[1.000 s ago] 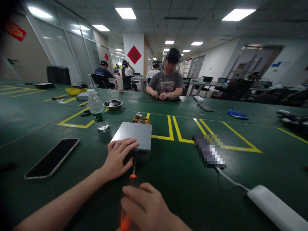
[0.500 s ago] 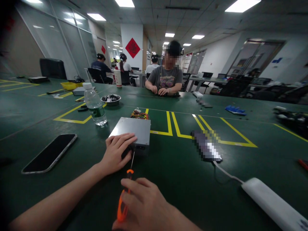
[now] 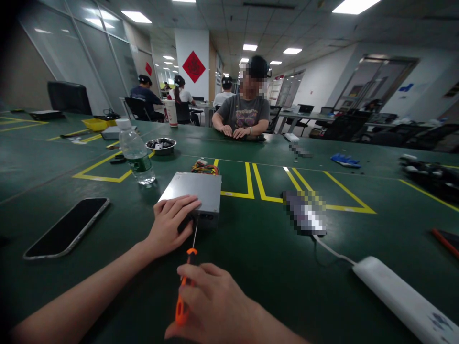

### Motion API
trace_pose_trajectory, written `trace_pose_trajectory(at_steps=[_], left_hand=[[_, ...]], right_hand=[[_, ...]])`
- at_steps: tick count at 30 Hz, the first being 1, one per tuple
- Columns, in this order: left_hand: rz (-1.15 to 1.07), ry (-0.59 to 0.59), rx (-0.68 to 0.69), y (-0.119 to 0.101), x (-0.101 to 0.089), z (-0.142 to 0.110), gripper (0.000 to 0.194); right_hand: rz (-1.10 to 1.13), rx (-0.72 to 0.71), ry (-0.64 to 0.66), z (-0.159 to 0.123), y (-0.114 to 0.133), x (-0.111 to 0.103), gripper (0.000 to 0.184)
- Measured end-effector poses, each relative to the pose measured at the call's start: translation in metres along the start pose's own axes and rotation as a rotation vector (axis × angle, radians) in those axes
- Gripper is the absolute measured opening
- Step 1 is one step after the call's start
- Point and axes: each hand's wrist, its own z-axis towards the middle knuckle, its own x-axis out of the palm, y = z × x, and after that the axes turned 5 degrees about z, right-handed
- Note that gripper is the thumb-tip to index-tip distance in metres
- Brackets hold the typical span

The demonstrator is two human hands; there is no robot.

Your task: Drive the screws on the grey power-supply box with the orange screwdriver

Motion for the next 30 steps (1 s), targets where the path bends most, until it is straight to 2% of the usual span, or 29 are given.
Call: trace_pose_trajectory(at_steps=[4,7,10,12,15,18,21,26,30], left_hand=[[0.005,-0.011,-0.003,0.0,0.001,0.0,0.045],[0.007,-0.017,0.003,0.001,0.002,0.0,0.045],[0.007,-0.023,-0.001,0.0,0.002,0.0,0.046],[0.01,-0.031,-0.01,0.0,0.002,0.0,0.048],[0.027,-0.044,-0.026,0.001,0.002,0.001,0.048],[0.048,-0.043,-0.019,0.002,0.001,0.001,0.045],[0.056,-0.039,-0.011,0.002,0.0,0.001,0.043],[0.045,-0.036,-0.031,0.0,-0.001,0.002,0.04],[0.037,-0.051,-0.045,-0.001,0.0,0.002,0.038]], right_hand=[[-0.022,0.012,0.147,0.005,0.003,-0.006,0.039],[-0.08,-0.053,0.069,0.006,0.004,-0.007,0.034],[-0.075,-0.076,-0.038,0.006,0.002,-0.004,0.04],[-0.051,-0.044,-0.035,0.005,0.001,-0.003,0.042],[-0.013,0.008,0.064,0.005,0.003,-0.004,0.039],[-0.046,-0.016,0.114,0.005,0.005,-0.006,0.035],[-0.09,-0.037,0.03,0.002,0.004,-0.003,0.031],[-0.038,-0.045,-0.099,0.001,0.001,0.003,0.039],[-0.042,-0.033,-0.021,0.009,0.004,-0.003,0.037]])
